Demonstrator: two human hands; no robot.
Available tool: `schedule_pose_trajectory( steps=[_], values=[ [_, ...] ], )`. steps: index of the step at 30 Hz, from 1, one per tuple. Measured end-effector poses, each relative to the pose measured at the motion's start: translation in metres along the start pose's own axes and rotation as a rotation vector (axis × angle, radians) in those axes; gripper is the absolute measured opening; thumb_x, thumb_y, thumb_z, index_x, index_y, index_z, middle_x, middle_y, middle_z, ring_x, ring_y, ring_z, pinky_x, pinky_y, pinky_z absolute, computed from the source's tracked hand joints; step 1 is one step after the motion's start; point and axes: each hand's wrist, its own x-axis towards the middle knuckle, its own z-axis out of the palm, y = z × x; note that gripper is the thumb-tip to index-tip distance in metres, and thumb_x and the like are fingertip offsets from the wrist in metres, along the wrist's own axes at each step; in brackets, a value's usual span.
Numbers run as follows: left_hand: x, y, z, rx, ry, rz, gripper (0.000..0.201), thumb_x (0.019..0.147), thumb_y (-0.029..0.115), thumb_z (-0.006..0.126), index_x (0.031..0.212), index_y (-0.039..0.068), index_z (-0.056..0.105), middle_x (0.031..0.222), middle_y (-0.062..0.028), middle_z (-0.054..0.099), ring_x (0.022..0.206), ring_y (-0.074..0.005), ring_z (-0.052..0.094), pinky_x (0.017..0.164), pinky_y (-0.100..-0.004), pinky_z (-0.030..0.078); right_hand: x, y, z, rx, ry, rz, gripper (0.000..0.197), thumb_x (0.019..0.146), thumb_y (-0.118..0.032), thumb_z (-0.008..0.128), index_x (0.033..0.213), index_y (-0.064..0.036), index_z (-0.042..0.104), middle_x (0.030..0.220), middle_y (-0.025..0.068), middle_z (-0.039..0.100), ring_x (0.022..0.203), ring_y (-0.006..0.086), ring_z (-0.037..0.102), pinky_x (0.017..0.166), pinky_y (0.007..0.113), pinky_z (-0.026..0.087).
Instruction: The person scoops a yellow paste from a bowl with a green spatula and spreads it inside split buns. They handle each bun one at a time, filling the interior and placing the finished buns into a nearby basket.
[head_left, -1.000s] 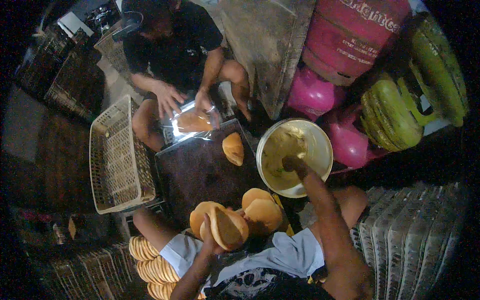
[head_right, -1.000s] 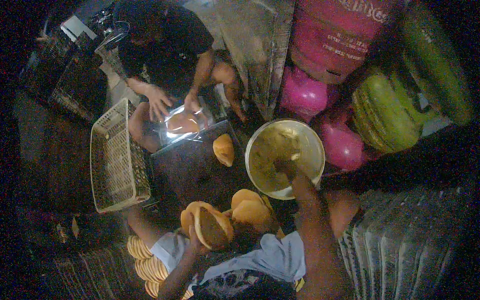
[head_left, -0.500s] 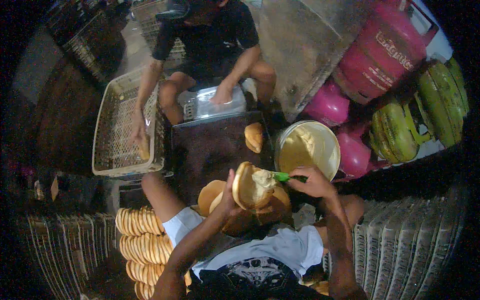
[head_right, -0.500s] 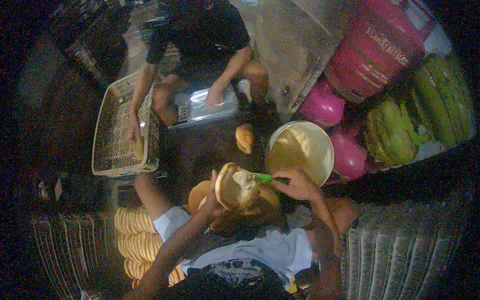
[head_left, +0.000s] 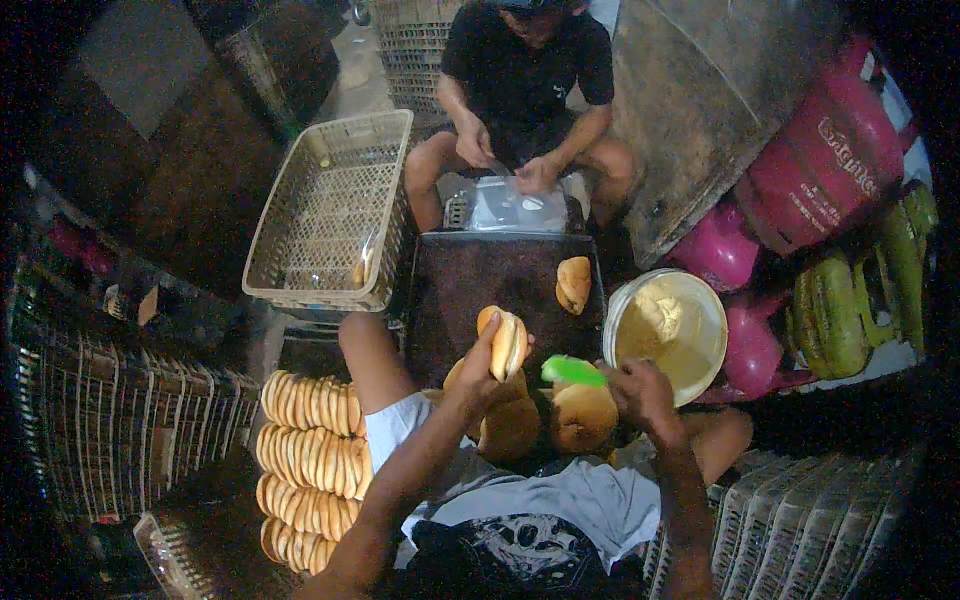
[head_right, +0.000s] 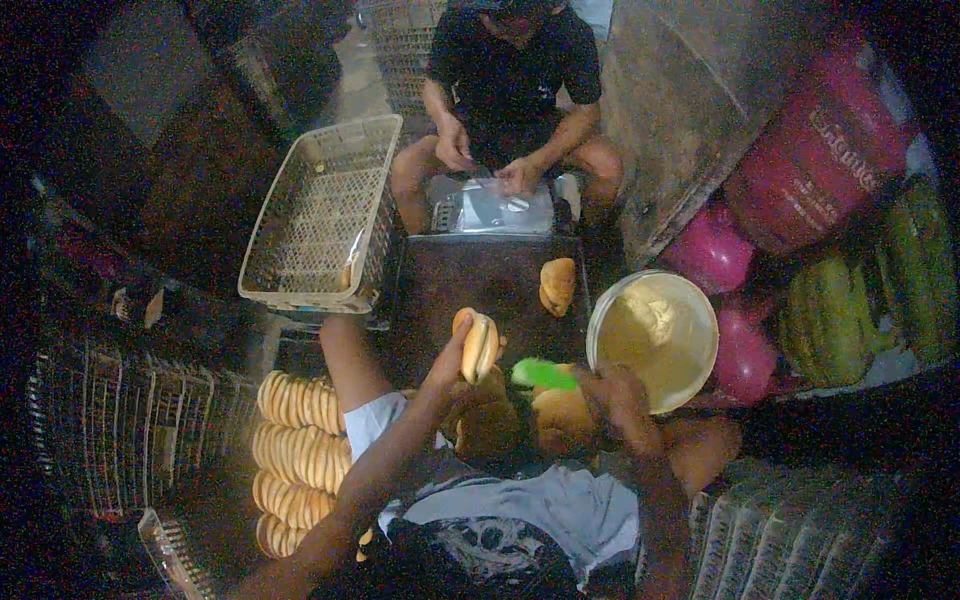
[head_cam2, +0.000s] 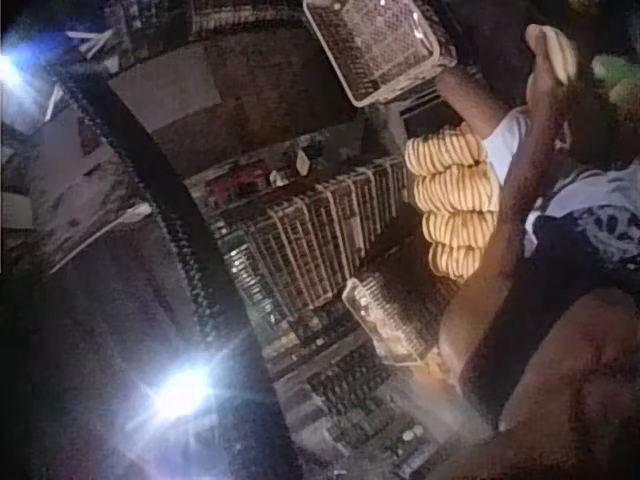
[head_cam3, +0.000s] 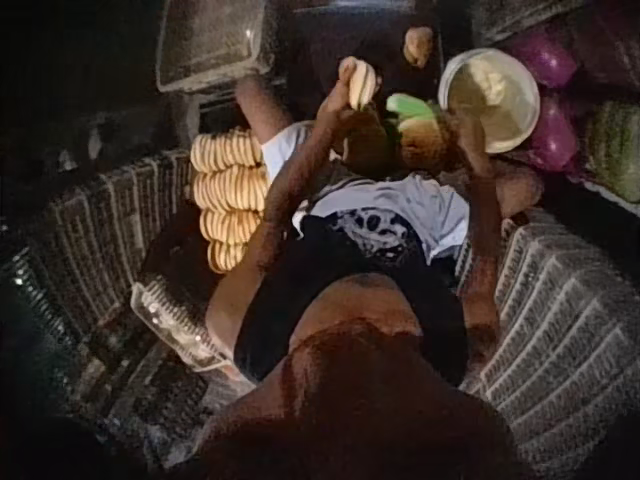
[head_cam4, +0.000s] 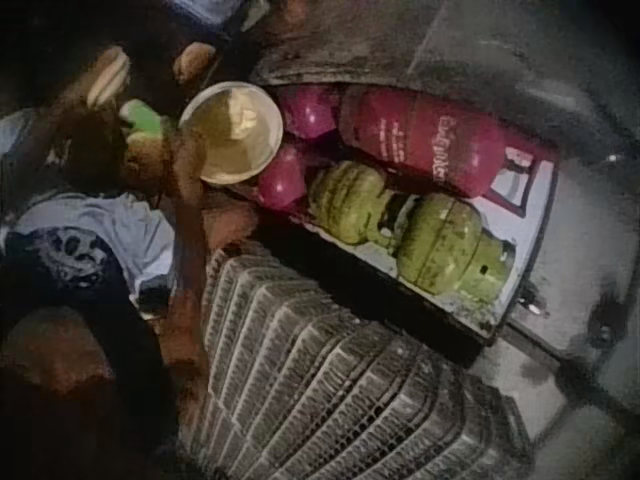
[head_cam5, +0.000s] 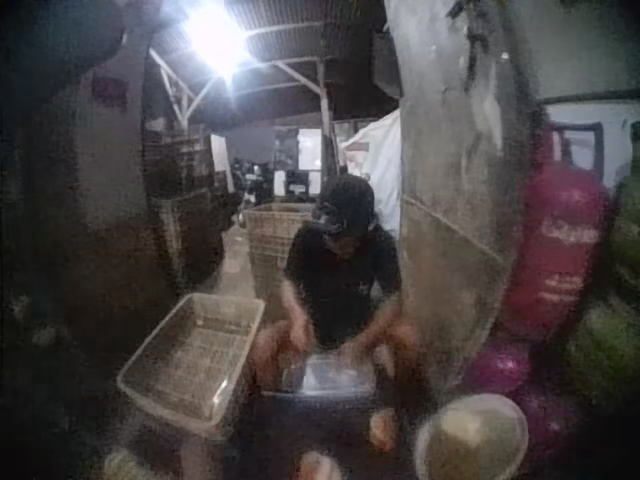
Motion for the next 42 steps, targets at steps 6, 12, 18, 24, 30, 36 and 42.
schedule_pose_trajectory(
  steps=[6, 12, 18, 24, 30, 36, 42],
  values=[
    [0.058, 0.022, -0.009, 0.673, 0.113, 0.459, 0.039, 0.088, 0.019, 0.069, 0.124, 0.01, 0.058, 0.112, -0.0067, 0.069, 0.099, -0.028, 0.069, 0.082, -0.0419, 0.058, -0.027, 0.052, -0.025, 0.193, 0.368, 0.051, 0.031, 0.086, -0.023, 0.071, 0.115, -0.0133, 0.073, 0.114, 0.0215, 0.066, 0.099, 0.0414, 0.064, 0.091, 0.049, 0.053],
    [0.108, -0.029, -0.04, 2.697, 0.135, 0.844, 0.035, 0.08, 0.017, 0.074, 0.112, 0.005, 0.066, 0.114, -0.0158, 0.069, 0.1, -0.0393, 0.068, 0.086, -0.0618, 0.047, -0.039, 0.059, -0.02, 0.172, 0.256, 0.153, 0.03, 0.085, -0.018, 0.07, 0.113, -0.01, 0.074, 0.106, 0.0198, 0.069, 0.096, 0.0409, 0.065, 0.089, 0.048, 0.054],
    [0.161, -0.001, 0.004, 2.534, -0.071, -0.056, 0.044, 0.082, 0.031, 0.071, 0.116, 0.004, 0.068, 0.111, -0.016, 0.07, 0.102, -0.0422, 0.067, 0.087, -0.0579, 0.049, -0.053, 0.067, -0.025, 0.202, 0.304, 0.145, 0.033, 0.085, -0.022, 0.069, 0.115, -0.0091, 0.072, 0.104, 0.0188, 0.07, 0.096, 0.0385, 0.066, 0.087, 0.047, 0.054],
    [0.149, 0.003, 0.029, 2.221, 0.175, 0.612, 0.068, 0.085, 0.039, 0.074, 0.134, -0.001, 0.05, 0.114, -0.0254, 0.061, 0.103, -0.0483, 0.062, 0.089, -0.0533, 0.051, -0.064, 0.074, -0.024, 0.102, 0.421, 0.167, 0.03, 0.084, -0.016, 0.072, 0.112, -0.0049, 0.072, 0.102, 0.0203, 0.068, 0.094, 0.0403, 0.066, 0.084, 0.047, 0.054],
    [0.064, -0.107, 0.018, 2.158, -0.43, 0.682, 0.089, 0.078, 0.045, 0.081, 0.145, 0.002, 0.041, 0.139, -0.0276, 0.043, 0.126, -0.0458, 0.048, 0.101, -0.0561, 0.045, -0.072, 0.078, -0.04, 0.171, 0.345, 0.253, 0.032, 0.087, -0.018, 0.07, 0.114, -0.0032, 0.071, 0.107, 0.0223, 0.069, 0.098, 0.0425, 0.066, 0.087, 0.048, 0.054],
    [-0.014, -0.183, 0.018, 2.324, -0.5, 0.798, 0.105, 0.072, 0.057, 0.078, 0.149, -0.001, 0.038, 0.147, -0.024, 0.041, 0.139, -0.0431, 0.037, 0.108, -0.0592, 0.037, -0.041, 0.114, -0.076, -0.002, -0.025, 0.366, 0.021, 0.084, -0.015, 0.068, 0.097, 0.0007, 0.074, 0.094, 0.0233, 0.072, 0.084, 0.0442, 0.071, 0.077, 0.054, 0.057],
    [-0.07, -0.181, 0.04, 2.293, -0.874, 0.353, 0.092, 0.081, 0.053, 0.074, 0.147, -0.002, 0.04, 0.144, -0.0236, 0.045, 0.134, -0.0426, 0.042, 0.108, -0.0555, 0.039, 0.051, 0.185, -0.053, -0.278, -0.287, 0.251, 0.026, 0.079, -0.01, 0.067, 0.102, -0.0009, 0.074, 0.089, 0.0199, 0.073, 0.077, 0.0355, 0.072, 0.069, 0.048, 0.058]
  ],
)
